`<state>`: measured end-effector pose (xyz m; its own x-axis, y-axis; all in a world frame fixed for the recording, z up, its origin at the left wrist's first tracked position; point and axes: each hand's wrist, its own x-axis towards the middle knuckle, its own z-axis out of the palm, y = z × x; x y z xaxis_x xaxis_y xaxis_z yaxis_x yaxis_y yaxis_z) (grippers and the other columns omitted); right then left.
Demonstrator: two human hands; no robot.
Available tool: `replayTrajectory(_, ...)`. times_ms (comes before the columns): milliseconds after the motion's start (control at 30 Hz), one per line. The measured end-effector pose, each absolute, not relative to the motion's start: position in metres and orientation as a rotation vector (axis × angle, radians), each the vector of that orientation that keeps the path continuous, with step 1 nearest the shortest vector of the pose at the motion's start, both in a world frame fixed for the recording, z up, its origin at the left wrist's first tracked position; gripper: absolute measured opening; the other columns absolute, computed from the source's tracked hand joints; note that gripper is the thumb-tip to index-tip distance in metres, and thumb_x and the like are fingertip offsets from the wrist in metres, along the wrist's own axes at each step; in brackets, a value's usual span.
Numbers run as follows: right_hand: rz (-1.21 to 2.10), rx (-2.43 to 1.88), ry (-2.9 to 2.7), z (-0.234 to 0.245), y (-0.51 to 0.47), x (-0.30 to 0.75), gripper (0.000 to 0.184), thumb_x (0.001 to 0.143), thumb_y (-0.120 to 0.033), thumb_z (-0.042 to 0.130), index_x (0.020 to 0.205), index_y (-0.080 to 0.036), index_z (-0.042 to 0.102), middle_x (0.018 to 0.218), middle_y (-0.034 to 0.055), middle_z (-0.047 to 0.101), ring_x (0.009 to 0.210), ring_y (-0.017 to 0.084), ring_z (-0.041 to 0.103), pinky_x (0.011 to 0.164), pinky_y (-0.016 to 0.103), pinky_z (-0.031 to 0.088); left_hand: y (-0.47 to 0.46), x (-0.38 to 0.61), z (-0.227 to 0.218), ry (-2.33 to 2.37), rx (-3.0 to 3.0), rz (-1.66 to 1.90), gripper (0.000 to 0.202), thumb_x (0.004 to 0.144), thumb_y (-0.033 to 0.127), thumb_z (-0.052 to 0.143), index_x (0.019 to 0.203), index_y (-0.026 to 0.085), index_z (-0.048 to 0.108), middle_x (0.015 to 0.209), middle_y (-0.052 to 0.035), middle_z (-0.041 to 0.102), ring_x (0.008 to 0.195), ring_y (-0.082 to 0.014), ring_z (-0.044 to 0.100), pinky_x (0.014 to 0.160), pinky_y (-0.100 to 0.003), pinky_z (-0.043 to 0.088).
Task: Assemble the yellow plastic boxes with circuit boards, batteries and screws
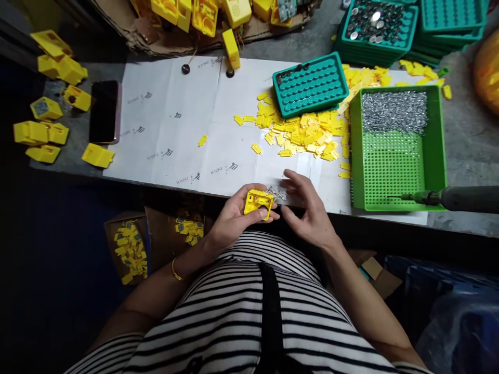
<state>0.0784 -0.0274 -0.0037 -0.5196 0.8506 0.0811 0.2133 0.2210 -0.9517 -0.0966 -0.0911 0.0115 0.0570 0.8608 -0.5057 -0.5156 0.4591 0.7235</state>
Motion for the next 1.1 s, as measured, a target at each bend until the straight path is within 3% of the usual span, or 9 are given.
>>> replayTrajectory(133, 1.468, -0.896, -1.856, -0.008, -0.015, 0.076, 0.033, 0.089, -0.029, 0.059, 0.121, -0.024, 0.059, 0.120, 0.0084, 0.062, 0.104, 0.019, 0.063, 0.089, 0.035, 0.055, -0.092, -0.097, 0.017, 1.064, 0.418, 0.989, 0.039, 0.074, 0.017, 0.070, 0.109, 0.020, 0.051, 0.091, -0.0027, 0.069, 0.077, -0.0156, 0.071, 0.071, -0.027, 0.056)
replayTrajectory(267, 1.373, -0.917, -1.980, 0.006, -0.005, 0.079, 0.018, 0.090, -0.032, 0.060, 0.102, -0.024, 0.069, 0.100, 0.0051, 0.068, 0.091, 0.018, 0.064, 0.076, 0.030, 0.055, -0.091, -0.101, 0.018, 1.172, 0.554, 0.867, 0.034, 0.073, 0.015, 0.065, 0.102, 0.022, 0.049, 0.092, -0.0007, 0.064, 0.066, -0.0121, 0.067, 0.048, -0.017, 0.049)
replayTrajectory(367, 1.363, -0.881, -2.143, 0.017, 0.002, 0.082, 0.018, 0.090, -0.032, 0.059, 0.101, -0.023, 0.071, 0.095, 0.0047, 0.067, 0.079, 0.015, 0.064, 0.070, 0.027, 0.053, -0.089, -0.104, 0.018, 1.249, 0.690, 0.813, 0.031, 0.073, 0.013, 0.060, 0.100, 0.022, 0.049, 0.086, 0.0020, 0.060, 0.056, -0.0088, 0.062, 0.041, -0.015, 0.043)
replayTrajectory(467, 1.310, -0.882, -2.284, 0.022, 0.008, 0.084, 0.018, 0.090, -0.033, 0.061, 0.097, -0.020, 0.071, 0.085, 0.0042, 0.065, 0.070, 0.013, 0.061, 0.065, 0.026, 0.049, -0.088, -0.105, 0.018, 1.206, 0.738, 0.760, 0.020, 0.078, 0.022, 0.061, 0.096, 0.021, 0.050, 0.083, 0.0014, 0.061, 0.051, -0.0083, 0.061, 0.041, -0.016, 0.043)
replayTrajectory(633, 1.366, -0.989, -2.345, 0.026, 0.010, 0.081, 0.017, 0.089, -0.030, 0.059, 0.097, -0.020, 0.070, 0.083, 0.0017, 0.070, 0.071, 0.013, 0.062, 0.064, 0.024, 0.045, -0.085, -0.104, 0.018, 1.274, 0.794, 0.765, 0.020, 0.081, 0.033, 0.065, 0.089, 0.018, 0.054, 0.085, -0.0014, 0.064, 0.061, -0.0122, 0.067, 0.046, -0.017, 0.047)
replayTrajectory(767, 1.590, -1.103, -2.092, 0.030, 0.003, 0.076, 0.018, 0.087, -0.021, 0.055, 0.101, -0.019, 0.067, 0.078, -0.0005, 0.070, 0.062, 0.011, 0.062, 0.059, 0.022, 0.047, -0.084, -0.102, 0.014, 1.323, 0.768, 0.796, 0.025, 0.080, 0.038, 0.067, 0.093, 0.019, 0.058, 0.092, -0.0025, 0.065, 0.067, -0.0143, 0.070, 0.049, -0.018, 0.051)
replayTrajectory(867, 1.749, -1.101, -1.817, 0.031, -0.004, 0.071, 0.016, 0.086, -0.026, 0.060, 0.098, -0.018, 0.066, 0.083, 0.0019, 0.069, 0.068, 0.013, 0.065, 0.059, 0.023, 0.052, -0.083, -0.100, 0.009, 1.324, 0.653, 0.789, 0.028, 0.080, 0.043, 0.066, 0.093, 0.020, 0.056, 0.095, -0.0030, 0.066, 0.068, -0.0153, 0.071, 0.050, -0.020, 0.052)
replayTrajectory(1000, 1.717, -1.096, -1.628, 0.024, -0.011, 0.064, 0.017, 0.084, -0.034, 0.068, 0.088, -0.018, 0.064, 0.077, 0.0004, 0.066, 0.064, 0.011, 0.062, 0.056, 0.023, 0.052, -0.081, -0.097, 0.005, 1.320, 0.601, 0.826, 0.026, 0.084, 0.042, 0.062, 0.096, 0.020, 0.053, 0.084, 0.0001, 0.064, 0.054, -0.0107, 0.066, 0.040, -0.014, 0.040)
replayTrajectory(1100, 1.659, -1.092, -1.499, 0.018, -0.016, 0.062, 0.031, 0.076, -0.034, 0.077, 0.097, -0.022, 0.058, 0.081, -0.0023, 0.066, 0.065, 0.011, 0.064, 0.059, 0.022, 0.054, -0.081, -0.099, 0.007, 1.270, 0.509, 0.870, 0.023, 0.083, 0.035, 0.062, 0.100, 0.021, 0.054, 0.085, 0.0004, 0.063, 0.052, -0.0093, 0.064, 0.038, -0.014, 0.037)
